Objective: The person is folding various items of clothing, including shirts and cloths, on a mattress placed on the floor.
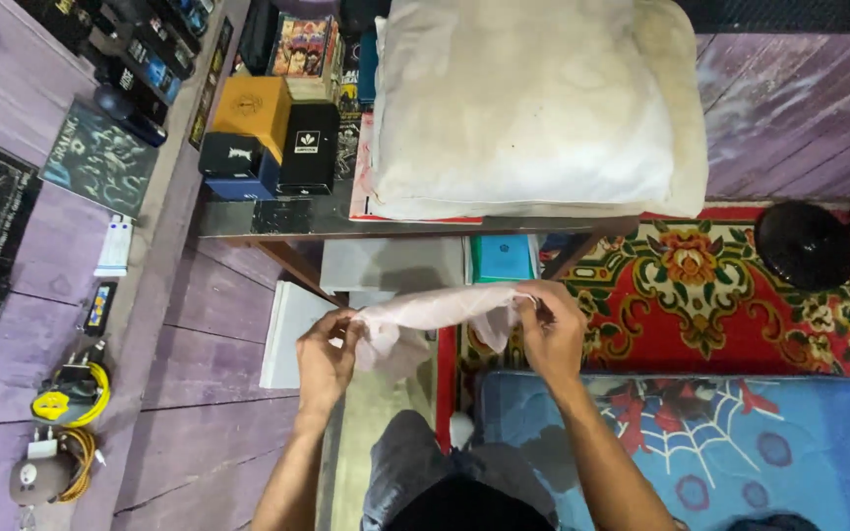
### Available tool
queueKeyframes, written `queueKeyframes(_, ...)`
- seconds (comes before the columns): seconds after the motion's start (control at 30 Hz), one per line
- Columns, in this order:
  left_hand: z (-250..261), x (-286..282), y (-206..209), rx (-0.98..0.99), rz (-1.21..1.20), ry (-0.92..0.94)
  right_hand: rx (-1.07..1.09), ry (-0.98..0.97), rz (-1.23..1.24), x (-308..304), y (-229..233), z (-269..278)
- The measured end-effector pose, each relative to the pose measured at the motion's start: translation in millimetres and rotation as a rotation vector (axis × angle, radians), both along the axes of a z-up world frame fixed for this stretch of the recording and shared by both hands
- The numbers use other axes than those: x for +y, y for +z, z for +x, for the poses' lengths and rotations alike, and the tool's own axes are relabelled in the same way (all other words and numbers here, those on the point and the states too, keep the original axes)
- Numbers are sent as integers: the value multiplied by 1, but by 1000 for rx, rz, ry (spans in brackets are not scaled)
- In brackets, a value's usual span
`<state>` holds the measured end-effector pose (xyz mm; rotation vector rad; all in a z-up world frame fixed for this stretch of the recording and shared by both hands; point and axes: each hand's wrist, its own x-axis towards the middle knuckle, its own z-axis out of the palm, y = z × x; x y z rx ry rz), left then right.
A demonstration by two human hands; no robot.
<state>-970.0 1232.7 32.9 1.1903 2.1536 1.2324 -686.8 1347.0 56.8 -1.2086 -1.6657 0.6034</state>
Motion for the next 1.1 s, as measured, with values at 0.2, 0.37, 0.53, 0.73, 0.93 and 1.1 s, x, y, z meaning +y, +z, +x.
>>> queueKeyframes(0.2, 7, 26, -9, -99, 172, -93, 50, 126, -7, 5, -6, -24)
queueKeyframes(0.37, 34, 56, -10, -216, 235, -217, 54, 192, -99, -3, -34, -51)
queueKeyframes(0.53, 49, 70, -19, -231, 69, -430, 68, 218, -140, -14, -48, -59)
queueKeyframes(0.73, 59, 73, -14, -255, -189, -606, 85, 114, -187, -37, -73, -48)
queueKeyframes(0.93, 64, 91, 5, -81, -47, -783, 95, -1, -152, -36, -53, -12)
queueKeyframes(1.1, 84, 114, -16, -125, -99, -1025, 147, -17, -119, -24, -24, 24)
